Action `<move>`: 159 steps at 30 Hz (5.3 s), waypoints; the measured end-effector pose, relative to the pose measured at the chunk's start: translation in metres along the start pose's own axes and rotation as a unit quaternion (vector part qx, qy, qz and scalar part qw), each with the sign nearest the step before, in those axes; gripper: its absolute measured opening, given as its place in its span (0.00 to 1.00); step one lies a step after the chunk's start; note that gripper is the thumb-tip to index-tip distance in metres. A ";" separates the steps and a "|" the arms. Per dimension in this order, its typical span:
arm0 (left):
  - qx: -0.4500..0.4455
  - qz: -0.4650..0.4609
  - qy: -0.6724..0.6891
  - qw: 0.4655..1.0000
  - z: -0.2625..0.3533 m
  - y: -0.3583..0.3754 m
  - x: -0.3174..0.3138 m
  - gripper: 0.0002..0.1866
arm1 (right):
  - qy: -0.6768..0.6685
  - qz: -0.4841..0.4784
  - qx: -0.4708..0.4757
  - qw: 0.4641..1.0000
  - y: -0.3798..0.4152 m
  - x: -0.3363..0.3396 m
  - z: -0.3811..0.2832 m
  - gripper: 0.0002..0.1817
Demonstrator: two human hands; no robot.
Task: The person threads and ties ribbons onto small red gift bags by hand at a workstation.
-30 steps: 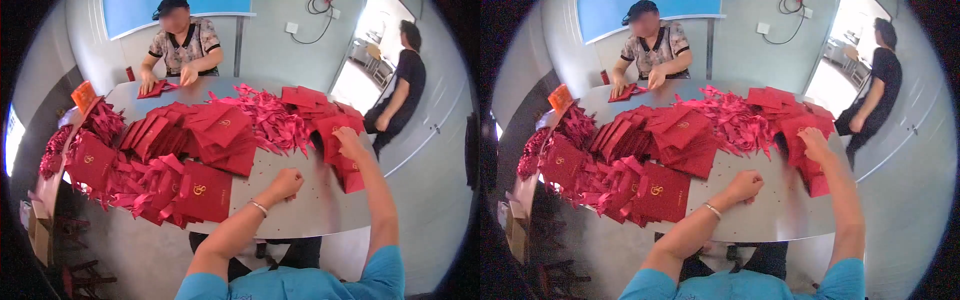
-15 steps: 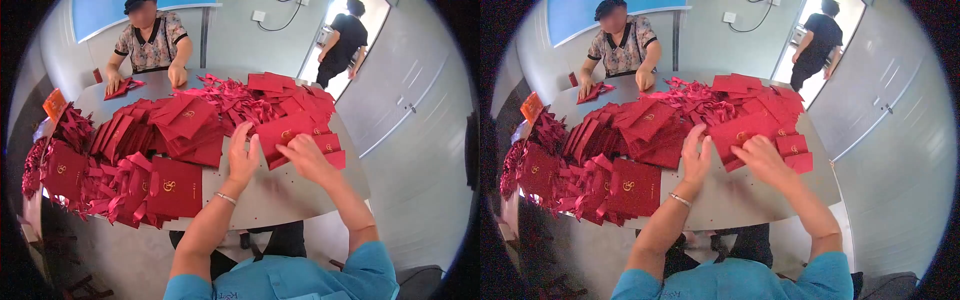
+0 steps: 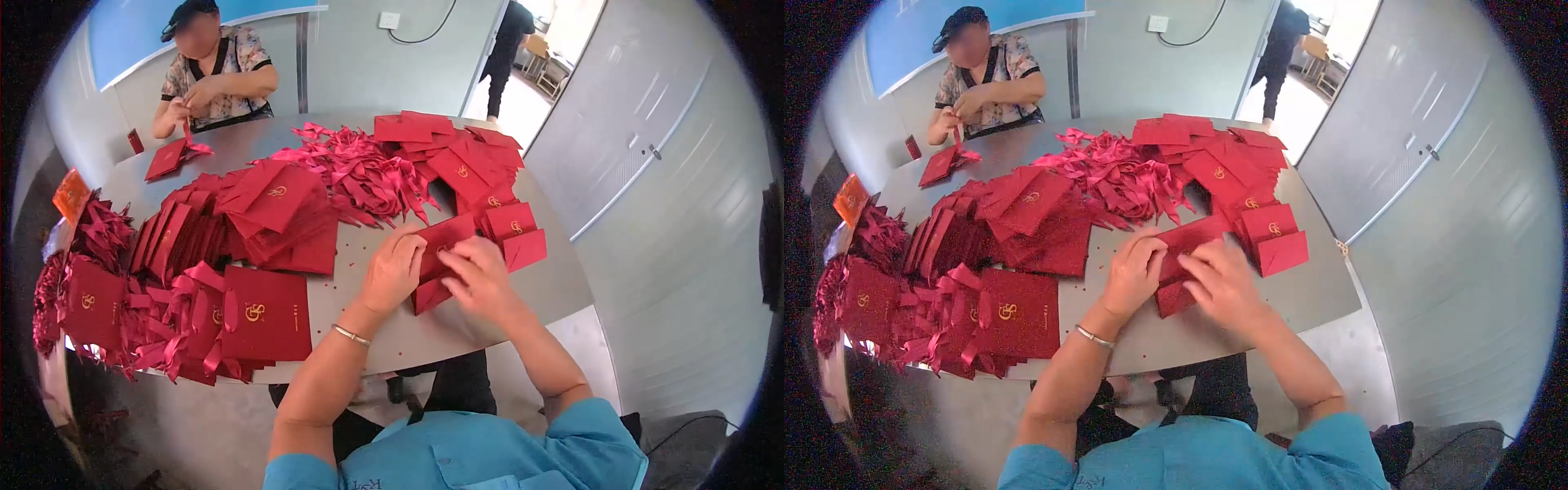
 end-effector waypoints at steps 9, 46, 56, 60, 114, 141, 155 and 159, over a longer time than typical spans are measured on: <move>0.003 -0.035 0.030 0.999 0.012 -0.001 -0.003 0.11 | 0.040 0.015 -0.047 0.998 -0.006 0.005 0.036 0.35; -0.035 -0.194 0.003 0.980 0.028 0.017 -0.039 0.09 | -0.269 -0.321 -0.247 0.874 0.024 -0.043 0.060 0.13; 0.266 -0.327 0.315 0.850 -0.004 0.025 -0.047 0.06 | -0.690 -0.208 -0.226 0.655 0.061 -0.051 0.068 0.27; 0.341 -0.358 0.368 0.787 -0.009 0.032 -0.048 0.06 | -0.631 -0.179 -0.212 0.724 0.065 -0.050 0.061 0.20; 0.170 -0.470 -0.006 0.866 -0.034 0.051 -0.062 0.14 | -0.053 -0.174 -0.036 0.983 -0.112 -0.190 0.053 0.09; 0.215 -0.483 0.083 0.845 -0.038 0.054 -0.060 0.13 | -0.714 0.217 -0.270 0.608 -0.150 -0.032 0.134 0.08; 0.259 -0.495 0.041 0.829 -0.051 0.062 -0.068 0.08 | -0.384 0.422 -0.270 0.776 0.030 0.136 0.116 0.09; 0.356 -0.440 0.185 0.804 -0.054 0.069 -0.073 0.04 | -0.501 0.487 -0.355 0.621 0.119 0.165 0.109 0.08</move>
Point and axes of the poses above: each hand's wrist, its own y-axis away from the middle knuckle, its own x-axis out of the back of the hand, z = x × y, the point moved 8 cm from there along -y, towards the middle knuckle, and after that the axes turned 5 degrees about x, right-handed, at the moved point
